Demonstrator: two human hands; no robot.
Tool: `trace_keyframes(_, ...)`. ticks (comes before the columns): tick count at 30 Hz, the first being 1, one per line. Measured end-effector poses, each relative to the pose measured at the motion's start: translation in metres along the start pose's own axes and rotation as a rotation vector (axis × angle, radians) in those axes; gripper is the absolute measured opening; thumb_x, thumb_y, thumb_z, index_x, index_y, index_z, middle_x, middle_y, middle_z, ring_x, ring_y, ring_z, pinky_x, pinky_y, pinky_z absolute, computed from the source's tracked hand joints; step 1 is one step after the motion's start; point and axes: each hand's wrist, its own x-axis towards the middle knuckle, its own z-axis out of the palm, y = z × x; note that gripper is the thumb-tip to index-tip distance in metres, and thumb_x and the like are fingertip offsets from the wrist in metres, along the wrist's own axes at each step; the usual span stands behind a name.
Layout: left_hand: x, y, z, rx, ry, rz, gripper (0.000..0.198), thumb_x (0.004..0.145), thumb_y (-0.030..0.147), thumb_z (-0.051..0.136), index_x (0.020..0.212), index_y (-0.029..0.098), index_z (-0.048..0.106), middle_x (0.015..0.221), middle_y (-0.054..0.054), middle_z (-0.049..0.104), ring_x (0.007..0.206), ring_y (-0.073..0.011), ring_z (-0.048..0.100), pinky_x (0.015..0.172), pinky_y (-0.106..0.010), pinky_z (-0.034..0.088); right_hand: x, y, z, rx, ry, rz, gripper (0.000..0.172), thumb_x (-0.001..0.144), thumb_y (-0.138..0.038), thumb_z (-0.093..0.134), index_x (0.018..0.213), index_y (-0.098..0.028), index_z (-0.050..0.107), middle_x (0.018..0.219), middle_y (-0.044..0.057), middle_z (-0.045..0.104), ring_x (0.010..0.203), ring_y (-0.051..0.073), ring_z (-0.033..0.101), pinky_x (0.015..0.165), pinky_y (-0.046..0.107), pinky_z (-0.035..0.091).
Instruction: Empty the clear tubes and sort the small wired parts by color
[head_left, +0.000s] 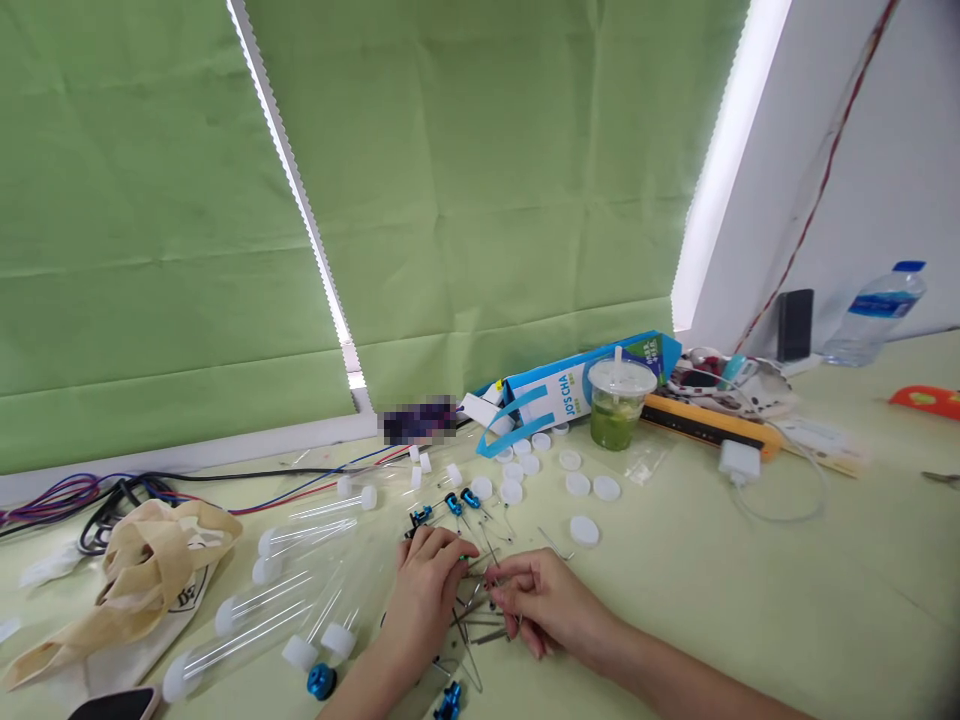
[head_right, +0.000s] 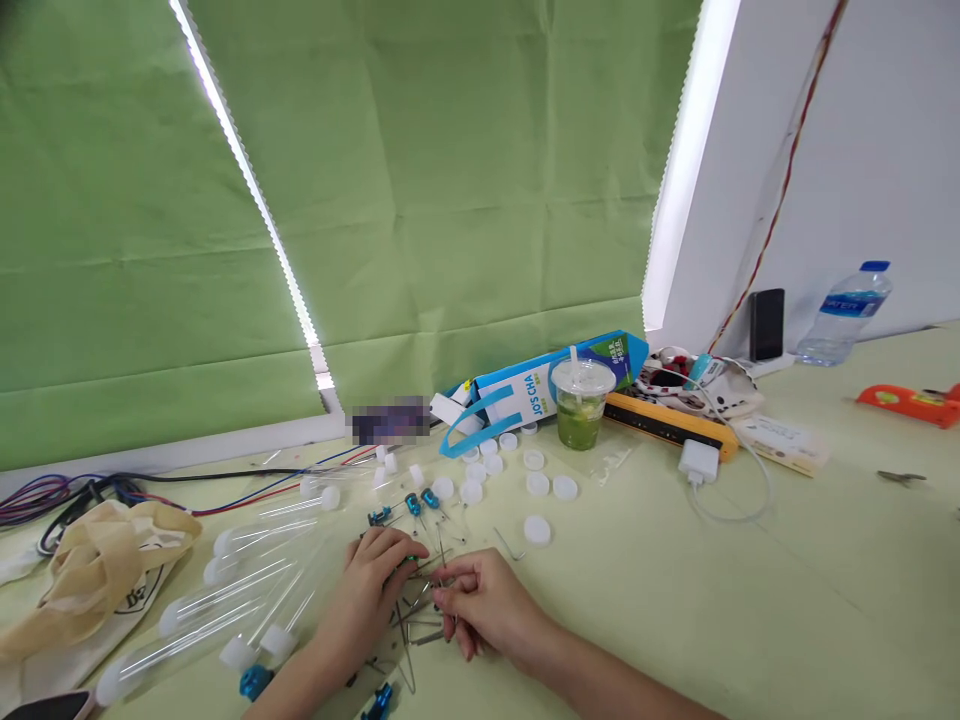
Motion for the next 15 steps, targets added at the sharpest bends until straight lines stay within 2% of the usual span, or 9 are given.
trace_keyframes(5,0.003,-0.006,-0.007,0.086,0.007,-0.017,0.028,0.086,0.020,0.044,0.107,0.030,0.058,0.100,-0.002,0.062,0.098,-0.0216,0.049,0.079,-0.035,0.036,0.002,0.010,0.001,0.040,0.022,-0.093,0.040,0.065,-0.046,0.066,0.078,-0.017,0.042,0.049,-0.004,0.060,0.030,0.010,0.051,0.028,0.015,0.029)
trace_keyframes(8,0.006,-0.017,-0.015,0.210,0.066,-0.104,0.029,0.086,0.020,0.043,0.111,0.028,0.056,0.106,-0.003,0.060,0.101,-0.0231,0.047,0.080,-0.036,0.035,0.004,0.013,0.001,0.048,0.004,-0.123,0.039,0.066,-0.048,0.065,0.074,-0.018,0.041,0.050,-0.003,0.061,0.032,0.010,0.052,0.029,0.015,0.030)
trace_keyframes(11,0.008,-0.033,-0.019,0.341,0.085,-0.199,0.028,0.081,0.018,0.048,0.107,0.024,0.058,0.105,-0.006,0.060,0.102,-0.0261,0.045,0.079,-0.037,0.033,0.004,0.011,0.000,0.037,-0.009,-0.133,0.038,0.067,-0.047,0.066,0.073,-0.016,0.044,0.051,-0.003,0.060,0.032,0.008,0.051,0.030,0.014,0.029)
trace_keyframes(15,0.008,-0.045,-0.016,0.426,0.041,-0.225,0.022,0.079,0.019,0.051,0.097,0.023,0.062,0.098,-0.006,0.062,0.101,-0.0283,0.044,0.078,-0.038,0.031,0.002,0.007,0.001,0.007,-0.015,-0.132,0.036,0.066,-0.044,0.067,0.076,-0.014,0.049,0.055,-0.002,0.061,0.034,0.005,0.048,0.032,0.014,0.030)
